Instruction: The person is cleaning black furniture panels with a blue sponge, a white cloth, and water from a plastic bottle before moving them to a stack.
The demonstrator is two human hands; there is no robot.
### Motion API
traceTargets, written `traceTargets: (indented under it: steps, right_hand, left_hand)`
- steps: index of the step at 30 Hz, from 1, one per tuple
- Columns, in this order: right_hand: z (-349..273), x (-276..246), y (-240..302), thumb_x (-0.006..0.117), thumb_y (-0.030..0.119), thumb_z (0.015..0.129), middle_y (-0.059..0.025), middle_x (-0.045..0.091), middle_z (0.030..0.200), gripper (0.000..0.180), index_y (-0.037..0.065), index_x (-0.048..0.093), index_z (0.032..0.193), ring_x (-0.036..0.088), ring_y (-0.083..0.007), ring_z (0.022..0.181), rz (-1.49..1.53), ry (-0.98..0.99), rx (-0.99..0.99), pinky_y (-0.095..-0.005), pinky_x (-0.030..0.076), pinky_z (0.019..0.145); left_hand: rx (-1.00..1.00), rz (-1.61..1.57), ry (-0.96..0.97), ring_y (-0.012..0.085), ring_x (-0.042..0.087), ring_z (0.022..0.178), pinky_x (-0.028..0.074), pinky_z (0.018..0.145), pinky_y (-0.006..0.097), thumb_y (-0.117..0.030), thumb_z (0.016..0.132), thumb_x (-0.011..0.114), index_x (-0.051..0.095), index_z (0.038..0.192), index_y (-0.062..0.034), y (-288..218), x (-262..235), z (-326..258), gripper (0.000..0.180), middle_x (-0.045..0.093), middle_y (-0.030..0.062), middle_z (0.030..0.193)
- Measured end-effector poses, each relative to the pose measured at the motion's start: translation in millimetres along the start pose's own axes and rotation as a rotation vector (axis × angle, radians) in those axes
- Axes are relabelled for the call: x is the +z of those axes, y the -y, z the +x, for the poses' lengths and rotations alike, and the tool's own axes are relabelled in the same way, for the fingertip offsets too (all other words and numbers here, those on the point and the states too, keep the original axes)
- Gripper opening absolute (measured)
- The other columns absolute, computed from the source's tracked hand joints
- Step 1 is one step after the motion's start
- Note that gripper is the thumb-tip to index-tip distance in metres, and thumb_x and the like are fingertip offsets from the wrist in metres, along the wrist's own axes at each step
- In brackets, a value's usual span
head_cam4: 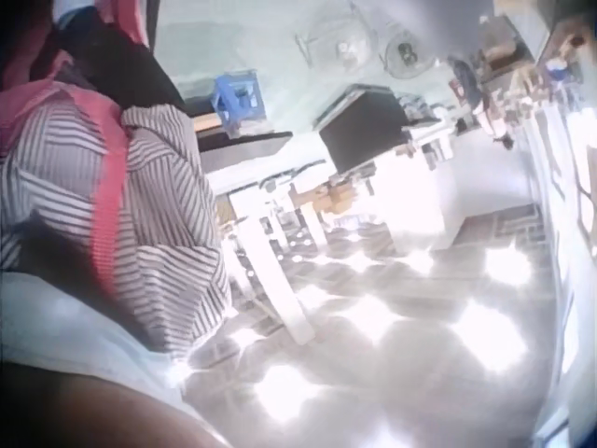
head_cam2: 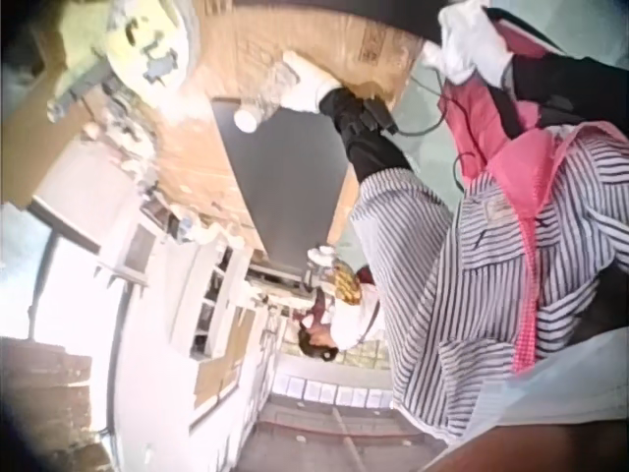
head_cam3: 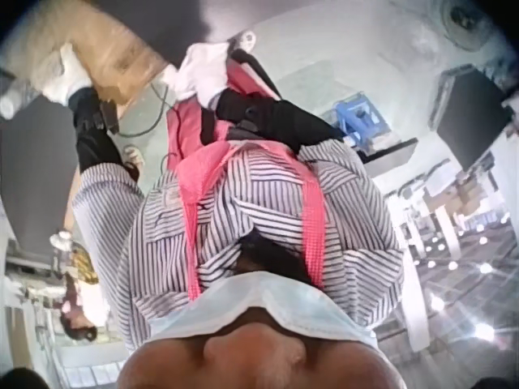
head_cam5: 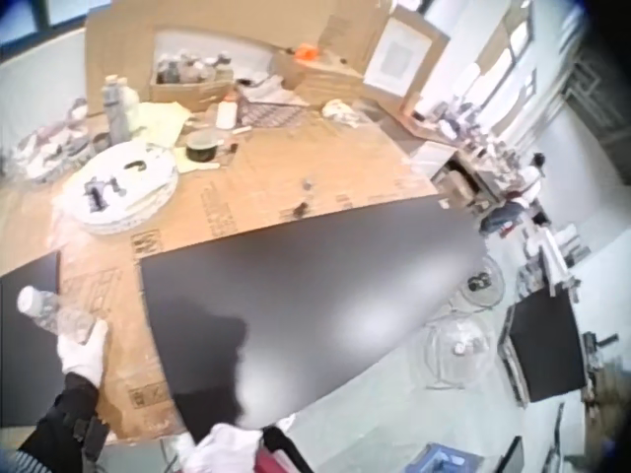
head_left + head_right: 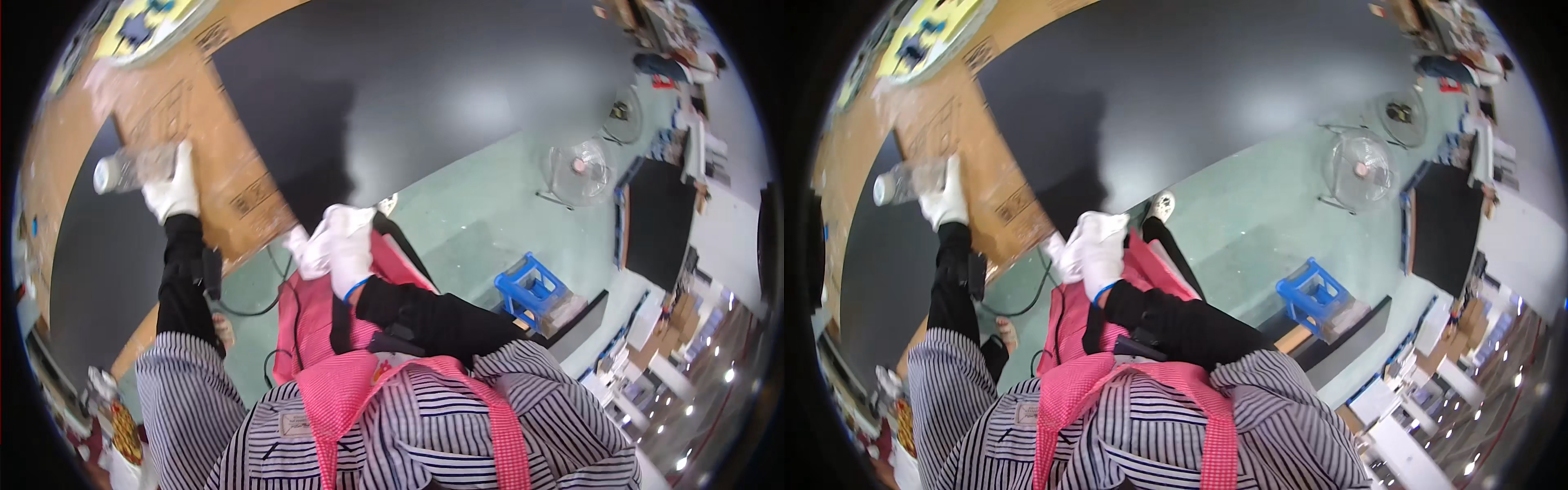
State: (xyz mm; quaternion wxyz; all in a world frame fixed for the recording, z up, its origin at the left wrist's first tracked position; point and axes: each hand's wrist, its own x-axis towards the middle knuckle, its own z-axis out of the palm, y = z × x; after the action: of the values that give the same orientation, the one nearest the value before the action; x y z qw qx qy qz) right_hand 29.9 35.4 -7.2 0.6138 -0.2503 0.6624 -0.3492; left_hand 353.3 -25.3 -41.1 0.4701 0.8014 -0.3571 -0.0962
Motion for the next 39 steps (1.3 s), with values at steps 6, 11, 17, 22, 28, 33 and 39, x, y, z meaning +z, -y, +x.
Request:
traceTargets:
  steps: [6,11,17,22,28,33,39]
  right_hand:
    - [128.2,-122.7,44.5,0.044,0.016,0.11,-0.0075,0.063,0.102,0.014,0.007,0.054,0.113,0.068,-0.0202,0.093,0.219,0.138,-0.221,-0.0363,0.058,0.077]
    - [268.2,-236.4,211.6,0.053,0.035,0.099,-0.0204,0.068,0.098,0.038,-0.002,0.059,0.106,0.07,-0.0299,0.087,-0.414,-0.488,-0.291,-0.0456,0.057,0.075]
    - [285.0,-267.2,266.2,0.06,0.029,0.095,-0.0154,0.057,0.114,0.025,0.009,0.061,0.11,0.062,-0.0281,0.107,-1.783,-0.774,-0.51,-0.0409,0.052,0.083]
    - [227.7,-250.4,209.9,0.07,0.028,0.088,-0.0174,0.051,0.113,0.056,0.006,0.052,0.136,0.062,-0.04,0.106,-0.792,-0.538,-0.772,-0.0482,0.054,0.082]
    - [361.7,-364.1,289.4,0.051,0.028,0.101,-0.0227,0.058,0.123,0.046,0.001,0.051,0.138,0.057,-0.0422,0.12,-0.97,-0.615,-0.686,-0.0501,0.051,0.101]
    - [440.8,-457.7,419.4,0.049,0.031,0.105,-0.0196,0.059,0.122,0.044,0.001,0.051,0.137,0.059,-0.0401,0.119,-1.27,-0.564,-0.603,-0.0527,0.055,0.092]
    - [396.8,-385.6,324.3,0.057,0.023,0.088,-0.0235,0.063,0.104,0.035,-0.002,0.068,0.11,0.065,-0.0387,0.104,-1.393,-0.514,-0.478,-0.0507,0.054,0.093]
  left_hand:
    - [-0.087,0.057,-0.114,0.0254,0.06,0.125,0.044,0.113,0.038,-0.026,0.087,0.088,0.06,0.134,0.001,8.6,-1.3,1.5,0.061,0.065,0.0133,0.134]
    - [-0.126,-0.097,-0.119,0.0222,0.06,0.127,0.047,0.111,0.037,-0.02,0.089,0.086,0.061,0.135,-0.0016,20.7,-17.0,4.3,0.055,0.064,0.013,0.137]
    - [-0.473,-0.636,-0.071,0.0241,0.058,0.129,0.046,0.113,0.037,-0.008,0.097,0.074,0.052,0.143,0.0056,-1.4,-66.6,-57.5,0.052,0.055,0.0153,0.147]
    - [-0.254,-0.088,-0.04,0.0284,0.05,0.135,0.04,0.117,0.045,-0.01,0.103,0.059,0.049,0.146,0.0108,-205.9,41.0,-165.6,0.049,0.058,0.0176,0.142]
    - [-0.175,-0.42,0.136,0.0271,0.064,0.121,0.054,0.104,0.039,-0.014,0.098,0.074,0.054,0.137,0.0025,-319.8,184.3,-207.7,0.048,0.063,0.0209,0.14]
    - [-0.132,-0.448,0.131,0.0273,0.064,0.119,0.056,0.103,0.04,0.001,0.091,0.074,0.052,0.137,-0.001,-372.2,304.9,-200.1,0.051,0.063,0.0189,0.139]
    - [-0.245,-0.638,0.174,0.0247,0.063,0.121,0.053,0.108,0.037,0.002,0.087,0.08,0.058,0.139,0.0004,-444.8,448.2,-164.6,0.056,0.064,0.0138,0.132]
